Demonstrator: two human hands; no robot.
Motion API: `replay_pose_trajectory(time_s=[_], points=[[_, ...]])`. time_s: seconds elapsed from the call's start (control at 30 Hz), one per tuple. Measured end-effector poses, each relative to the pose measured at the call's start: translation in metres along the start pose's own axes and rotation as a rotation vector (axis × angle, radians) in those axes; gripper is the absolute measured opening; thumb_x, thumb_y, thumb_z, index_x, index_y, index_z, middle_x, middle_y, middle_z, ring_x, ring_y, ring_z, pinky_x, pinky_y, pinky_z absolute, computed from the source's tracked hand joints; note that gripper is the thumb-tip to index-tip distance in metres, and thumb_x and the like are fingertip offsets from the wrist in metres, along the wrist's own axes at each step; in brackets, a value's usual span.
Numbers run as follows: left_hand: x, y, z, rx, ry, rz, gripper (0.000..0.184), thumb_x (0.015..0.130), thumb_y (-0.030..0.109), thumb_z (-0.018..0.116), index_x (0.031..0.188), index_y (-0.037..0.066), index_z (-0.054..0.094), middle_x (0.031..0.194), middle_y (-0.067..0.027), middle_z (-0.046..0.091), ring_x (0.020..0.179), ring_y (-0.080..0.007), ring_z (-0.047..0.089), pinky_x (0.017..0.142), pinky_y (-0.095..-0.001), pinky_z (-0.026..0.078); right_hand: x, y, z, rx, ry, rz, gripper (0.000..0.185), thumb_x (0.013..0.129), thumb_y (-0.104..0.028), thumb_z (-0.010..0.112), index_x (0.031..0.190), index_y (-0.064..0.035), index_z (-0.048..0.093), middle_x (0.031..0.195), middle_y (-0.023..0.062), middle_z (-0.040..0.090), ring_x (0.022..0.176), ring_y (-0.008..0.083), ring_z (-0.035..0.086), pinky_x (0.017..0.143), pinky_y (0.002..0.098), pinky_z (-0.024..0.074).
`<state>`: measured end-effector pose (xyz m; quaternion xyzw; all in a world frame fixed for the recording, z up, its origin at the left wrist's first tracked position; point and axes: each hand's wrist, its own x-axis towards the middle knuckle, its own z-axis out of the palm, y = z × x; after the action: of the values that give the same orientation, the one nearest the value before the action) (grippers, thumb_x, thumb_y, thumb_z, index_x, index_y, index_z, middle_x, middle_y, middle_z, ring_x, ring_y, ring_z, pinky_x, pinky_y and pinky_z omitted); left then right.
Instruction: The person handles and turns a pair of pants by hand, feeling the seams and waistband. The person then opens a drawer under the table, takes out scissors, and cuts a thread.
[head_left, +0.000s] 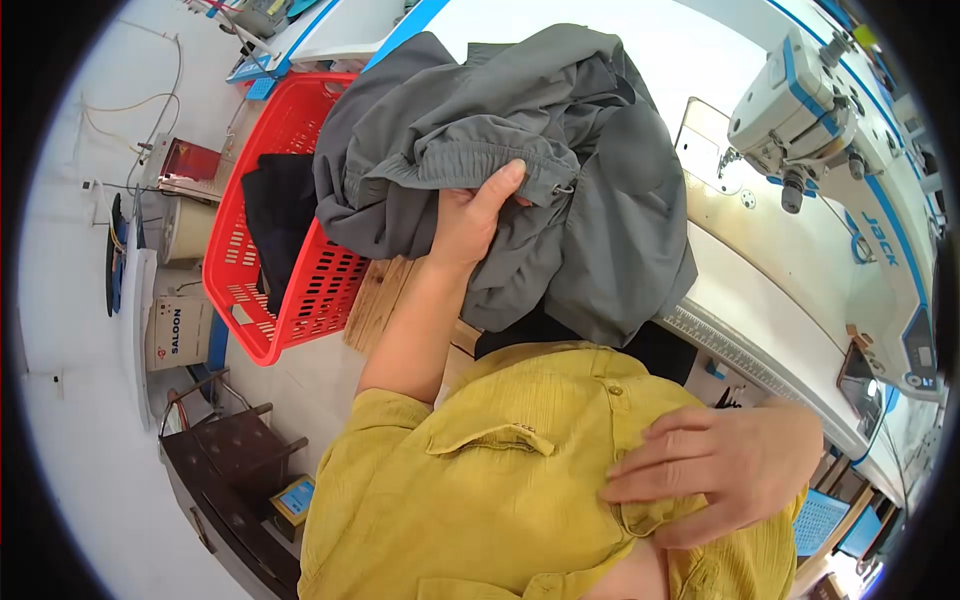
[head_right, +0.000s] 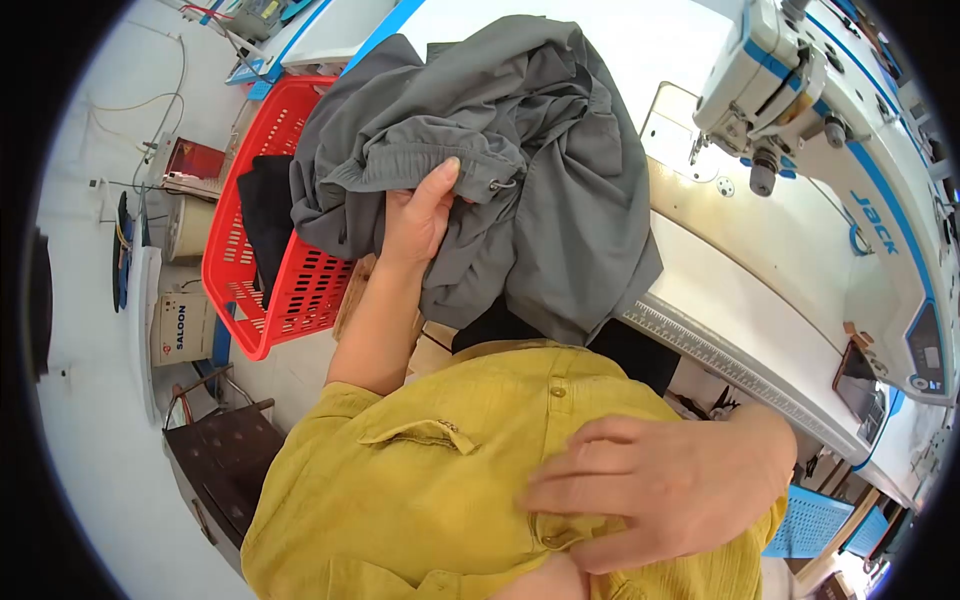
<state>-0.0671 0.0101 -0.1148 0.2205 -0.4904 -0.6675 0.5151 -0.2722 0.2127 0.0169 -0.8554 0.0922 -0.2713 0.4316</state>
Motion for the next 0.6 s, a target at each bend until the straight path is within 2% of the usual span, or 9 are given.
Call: replay_pose_trajectory(time_s=[0.07,0.13,0.17,0.23,0.3,0.33,0.47,0.5,0.6], points=[[0.000,0.000,0.004,-0.018,0.027,0.005,0.013,0.088,0.000,0.062,0.102,0.000,0.064,0.091,-0.0045,0.067,0.073,-0.0121,0.058,0.067,-0.0241,0.050,0.001,-0.008,-0.002,-0.089,-0.021,0.058,0.006,0.081,-0.013,0.066,0.082,-0.0076,0.068,0.116,0.0220,0.063,0.106,0.0318,0.059,0.095,0.0448,0.0380],[0.001,0.000,0.005,-0.002,0.023,0.006,0.015,0.088,-0.001,0.062,0.103,0.000,0.064,0.092,-0.0048,0.067,0.073,-0.0122,0.058,0.067,-0.0241,0.050,0.001,-0.014,-0.001,-0.179,0.064,0.078,0.023,0.089,-0.020,0.063,0.068,-0.0114,0.058,0.112,0.0182,0.067,0.099,0.0278,0.064,0.092,0.0422,0.0424],[0.001,0.000,0.003,0.016,0.026,0.011,0.016,0.088,-0.001,0.061,0.104,0.000,0.063,0.093,-0.0052,0.067,0.074,-0.0124,0.058,0.068,-0.0242,0.050,-0.002,-0.015,0.002,-0.177,0.075,0.085,0.023,0.089,-0.020,0.063,0.068,-0.0114,0.058,0.112,0.0182,0.067,0.099,0.0278,0.064,0.092,0.0422,0.0424],[-0.002,-0.002,0.001,0.044,0.027,-0.002,0.019,0.088,-0.002,0.061,0.107,0.000,0.062,0.094,-0.0059,0.066,0.075,-0.0126,0.058,0.068,-0.0242,0.050,-0.010,-0.019,0.013,-0.118,0.574,0.124,0.032,0.094,-0.024,0.062,0.066,-0.0118,0.056,0.102,0.0163,0.069,0.088,0.0247,0.068,0.085,0.0384,0.0490],[-0.003,-0.007,-0.008,-0.007,-0.050,-0.011,0.037,0.090,-0.003,0.058,0.126,0.003,0.054,0.115,-0.0092,0.063,0.096,-0.0173,0.062,0.083,-0.0276,0.051,-0.016,-0.014,0.011,0.059,0.710,0.021,0.030,0.094,-0.027,0.064,0.070,-0.0123,0.057,0.098,0.0157,0.070,0.082,0.0262,0.070,0.080,0.0375,0.0538],[-0.004,-0.006,-0.001,-0.004,0.026,-0.003,0.024,0.089,-0.003,0.058,0.114,0.000,0.060,0.103,-0.0080,0.065,0.080,-0.0140,0.059,0.072,-0.0250,0.050,-0.024,-0.023,0.021,0.051,0.752,0.070,0.030,0.094,-0.027,0.064,0.070,-0.0123,0.057,0.098,0.0157,0.070,0.082,0.0262,0.070,0.080,0.0375,0.0538],[-0.002,-0.011,-0.004,0.027,-0.002,0.008,0.029,0.091,-0.001,0.058,0.120,0.000,0.055,0.111,-0.0097,0.064,0.088,-0.0157,0.061,0.076,-0.0256,0.049,-0.031,-0.016,0.013,0.012,0.927,0.189,0.030,0.094,-0.027,0.063,0.069,-0.0119,0.057,0.096,0.0154,0.069,0.081,0.0262,0.069,0.079,0.0373,0.0531],[-0.002,-0.009,-0.004,0.014,-0.029,-0.027,0.029,0.091,-0.001,0.058,0.120,0.000,0.055,0.111,-0.0097,0.064,0.088,-0.0157,0.061,0.076,-0.0256,0.049,-0.010,-0.005,0.009,0.008,0.962,0.206,0.030,0.094,-0.027,0.063,0.069,-0.0118,0.057,0.096,0.0153,0.069,0.080,0.0262,0.068,0.078,0.0372,0.0529],[0.003,-0.002,-0.008,0.078,-0.072,-0.057,0.028,0.092,0.001,0.058,0.120,0.000,0.055,0.110,-0.0110,0.065,0.086,-0.0168,0.062,0.074,-0.0261,0.050,-0.032,-0.024,0.022,0.016,1.026,0.207,0.030,0.094,-0.027,0.063,0.069,-0.0116,0.057,0.094,0.0151,0.069,0.079,0.0262,0.068,0.077,0.0371,0.0525]])
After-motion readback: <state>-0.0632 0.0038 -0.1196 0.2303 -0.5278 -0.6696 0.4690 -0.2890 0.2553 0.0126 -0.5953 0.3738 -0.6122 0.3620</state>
